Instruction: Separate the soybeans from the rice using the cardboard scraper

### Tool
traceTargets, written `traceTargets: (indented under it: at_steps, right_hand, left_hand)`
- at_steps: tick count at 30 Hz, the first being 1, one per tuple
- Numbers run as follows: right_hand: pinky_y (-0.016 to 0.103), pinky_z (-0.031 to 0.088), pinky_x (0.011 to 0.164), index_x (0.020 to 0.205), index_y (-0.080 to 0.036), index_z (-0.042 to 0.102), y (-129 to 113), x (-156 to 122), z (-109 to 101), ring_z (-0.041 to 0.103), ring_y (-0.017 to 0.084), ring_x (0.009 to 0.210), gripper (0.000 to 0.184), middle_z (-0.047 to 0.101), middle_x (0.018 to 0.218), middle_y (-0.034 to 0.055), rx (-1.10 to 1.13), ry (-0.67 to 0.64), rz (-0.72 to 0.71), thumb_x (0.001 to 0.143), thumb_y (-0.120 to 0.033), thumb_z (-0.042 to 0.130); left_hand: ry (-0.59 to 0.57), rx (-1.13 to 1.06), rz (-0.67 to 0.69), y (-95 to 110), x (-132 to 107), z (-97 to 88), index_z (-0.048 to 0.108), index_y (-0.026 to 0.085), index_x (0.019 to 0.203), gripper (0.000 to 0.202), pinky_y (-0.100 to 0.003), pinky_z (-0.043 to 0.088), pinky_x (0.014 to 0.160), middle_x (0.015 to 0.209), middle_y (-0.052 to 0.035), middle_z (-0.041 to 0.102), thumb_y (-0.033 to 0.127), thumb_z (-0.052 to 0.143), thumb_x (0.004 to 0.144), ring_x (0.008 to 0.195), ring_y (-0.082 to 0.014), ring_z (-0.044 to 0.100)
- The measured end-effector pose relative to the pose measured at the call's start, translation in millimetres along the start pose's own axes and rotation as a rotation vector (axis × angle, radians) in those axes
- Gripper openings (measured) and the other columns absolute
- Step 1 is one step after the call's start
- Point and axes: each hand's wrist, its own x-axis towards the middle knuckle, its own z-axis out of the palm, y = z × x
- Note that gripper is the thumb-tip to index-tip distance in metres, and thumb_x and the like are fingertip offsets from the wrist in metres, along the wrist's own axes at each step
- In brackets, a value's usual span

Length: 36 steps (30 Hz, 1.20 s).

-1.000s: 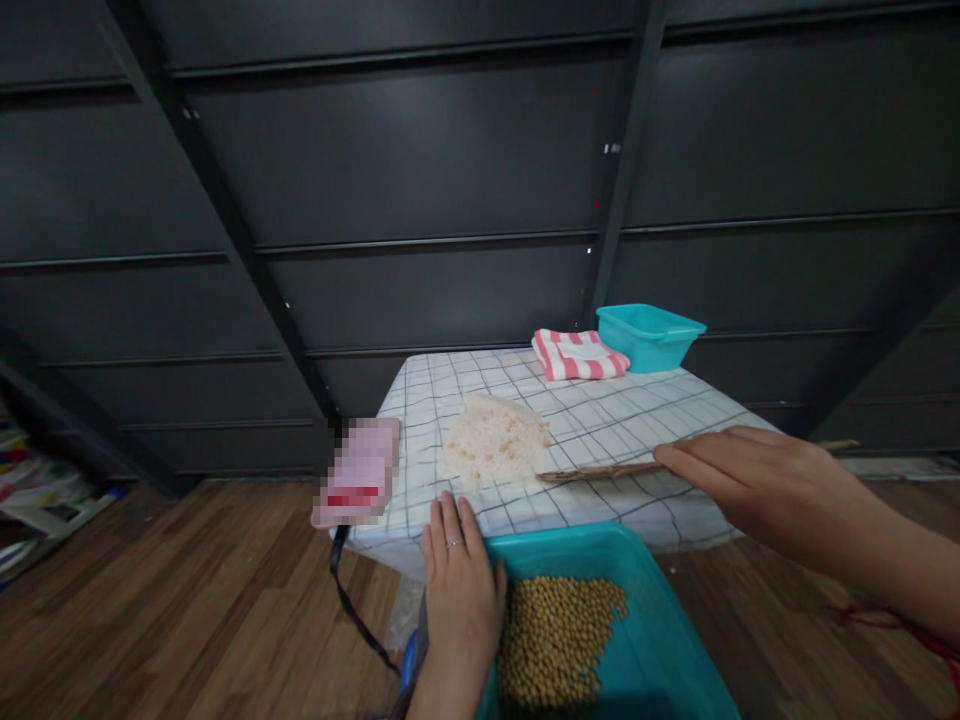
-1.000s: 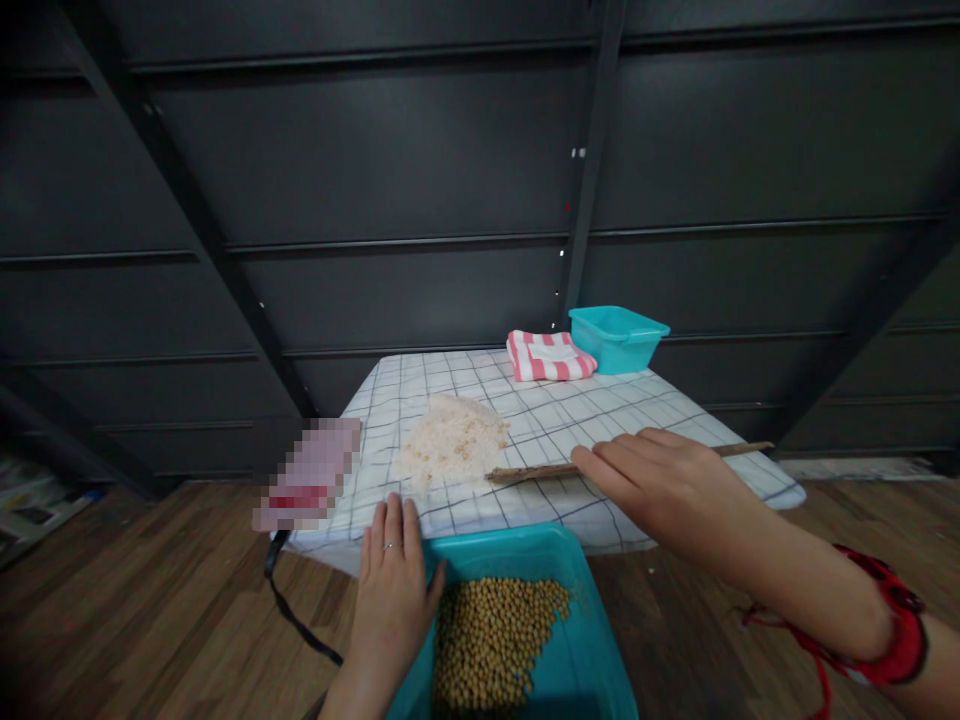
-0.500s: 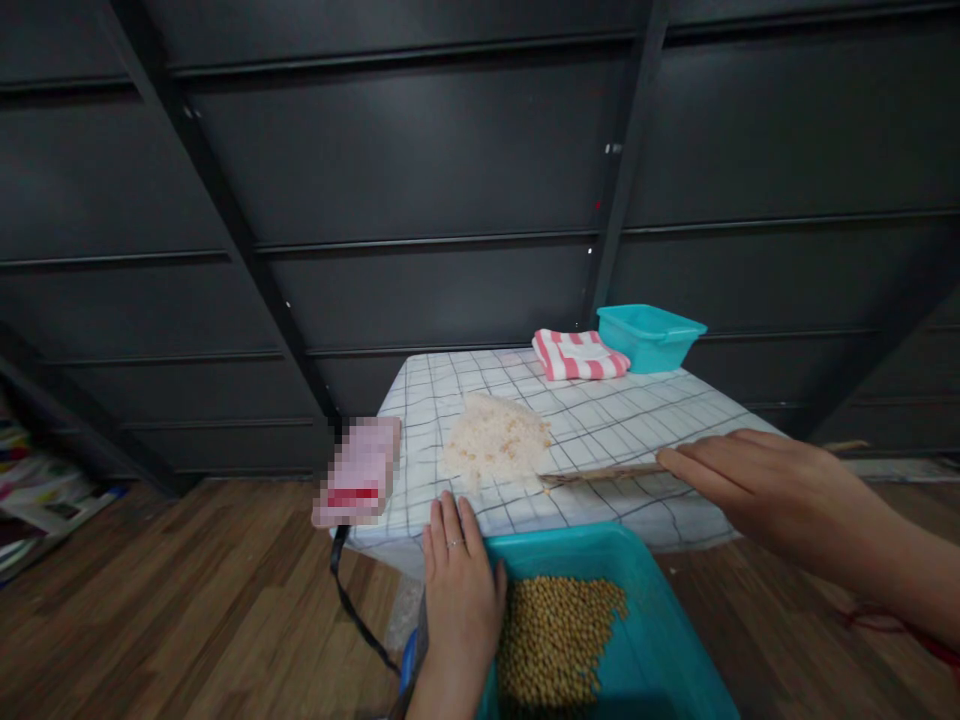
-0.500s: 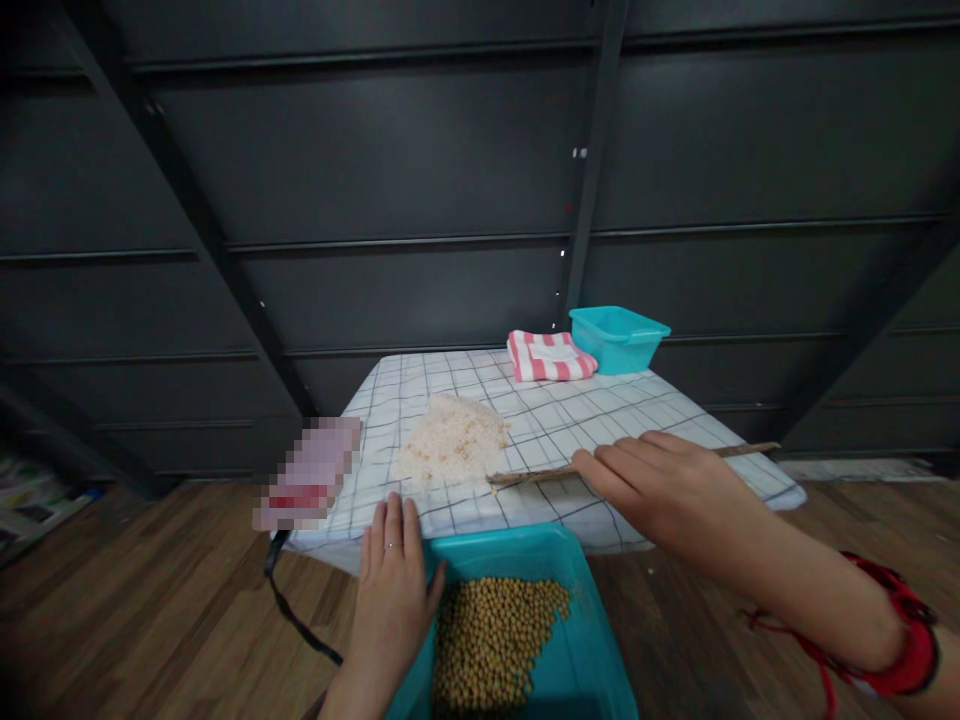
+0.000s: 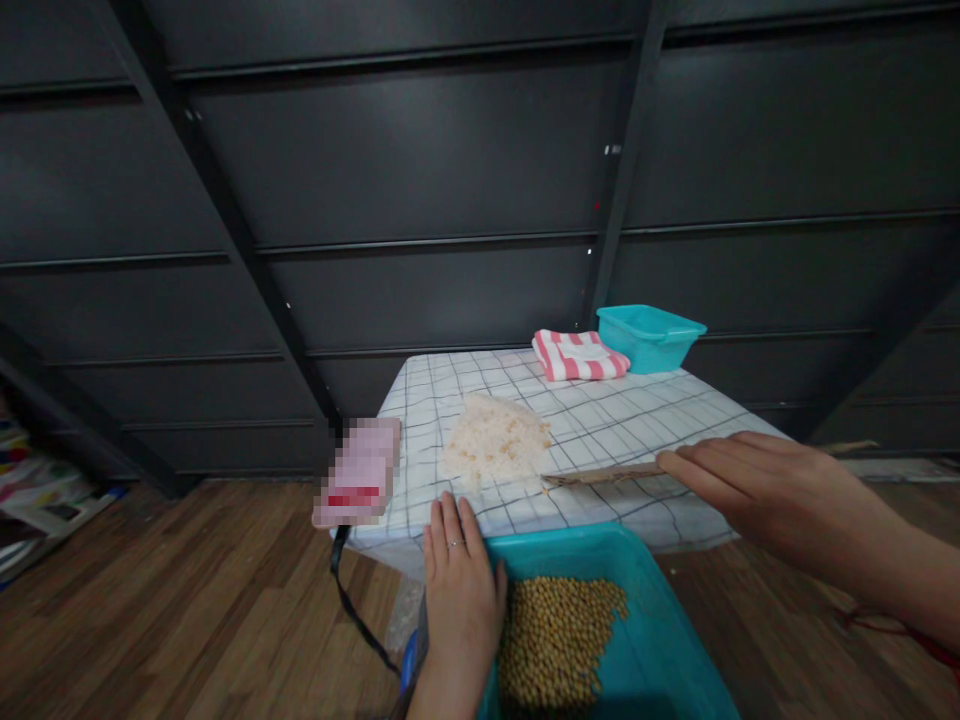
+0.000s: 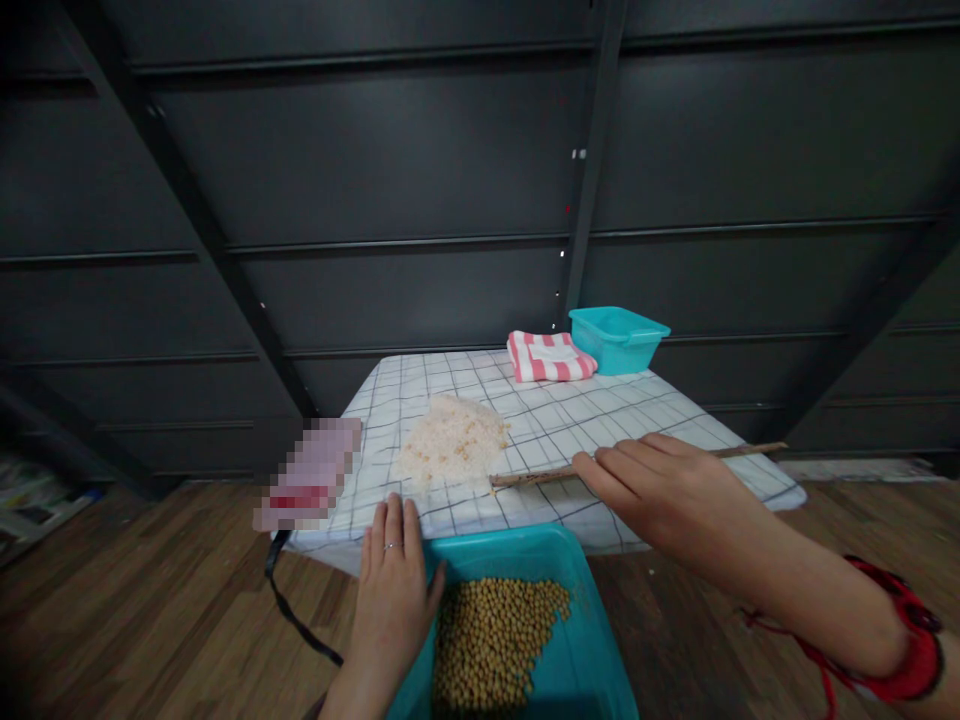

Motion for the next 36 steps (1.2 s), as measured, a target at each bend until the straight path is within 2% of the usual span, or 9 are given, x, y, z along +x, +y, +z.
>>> traceTargets:
  at_steps: [5,10,17,23,29,36]
  right_hand:
    - [0.028,0.041,0.049,0.081,-0.016,0.059,-4,3,-11,0.052,0.015,0.05,0.035,0.061,0.062,0.0037,0.092,0.001,0.023,0.074,0.003,0.03]
    - [0.025,0.04,0.044,0.077,-0.016,0.059,-6,8,-19,0.05,0.013,0.046,0.035,0.058,0.056,0.0017,0.131,0.023,0.008,0.078,-0.001,0.028]
    - [0.027,0.04,0.048,0.077,-0.017,0.058,-4,8,-12,0.05,0.014,0.049,0.033,0.061,0.063,0.0038,0.045,0.001,0.008,0.074,0.003,0.032]
    - [0.026,0.041,0.048,0.082,-0.017,0.056,-5,6,-10,0.051,0.014,0.051,0.031,0.059,0.062,0.0019,0.109,-0.013,0.025,0.076,0.002,0.032]
    - [0.025,0.039,0.046,0.081,-0.017,0.055,-7,6,-14,0.05,0.013,0.05,0.03,0.057,0.059,0.0009,0.161,-0.001,0.029,0.079,-0.001,0.031]
    - [0.027,0.04,0.049,0.078,-0.017,0.056,-6,9,-10,0.05,0.015,0.05,0.029,0.06,0.063,0.0034,0.086,-0.025,0.029,0.076,0.0,0.034]
  left_hand:
    - [0.014,-0.017,-0.052,2,1,-0.5,0.031,-0.003,0.128,0.058,-0.053,0.035,0.096,0.131,-0.0294,0.037,0.016,0.043,0.075,0.126,-0.0376,0.026]
    - [0.008,0.002,0.004,0,1,-2.1,0.035,-0.004,0.126,0.054,-0.051,0.037,0.095,0.131,-0.0295,0.037,0.02,0.043,0.077,0.124,-0.038,0.03]
    - [0.007,0.016,0.007,-2,0,-0.7,0.034,-0.005,0.126,0.054,-0.052,0.037,0.093,0.13,-0.0305,0.038,0.019,0.043,0.077,0.123,-0.0395,0.031]
    - [-0.006,-0.022,-0.009,-2,-1,2.0,0.019,-0.001,0.134,0.064,-0.053,0.034,0.096,0.133,-0.029,0.034,0.019,0.043,0.078,0.127,-0.0367,0.025]
    - [-0.015,-0.014,0.0,-3,-1,1.5,0.02,0.0,0.134,0.063,-0.053,0.035,0.096,0.134,-0.0288,0.034,0.02,0.042,0.078,0.126,-0.0365,0.026]
    - [-0.002,0.003,0.007,-2,-1,2.0,0.031,-0.003,0.128,0.057,-0.052,0.035,0.095,0.133,-0.0301,0.035,0.02,0.043,0.078,0.125,-0.0383,0.027]
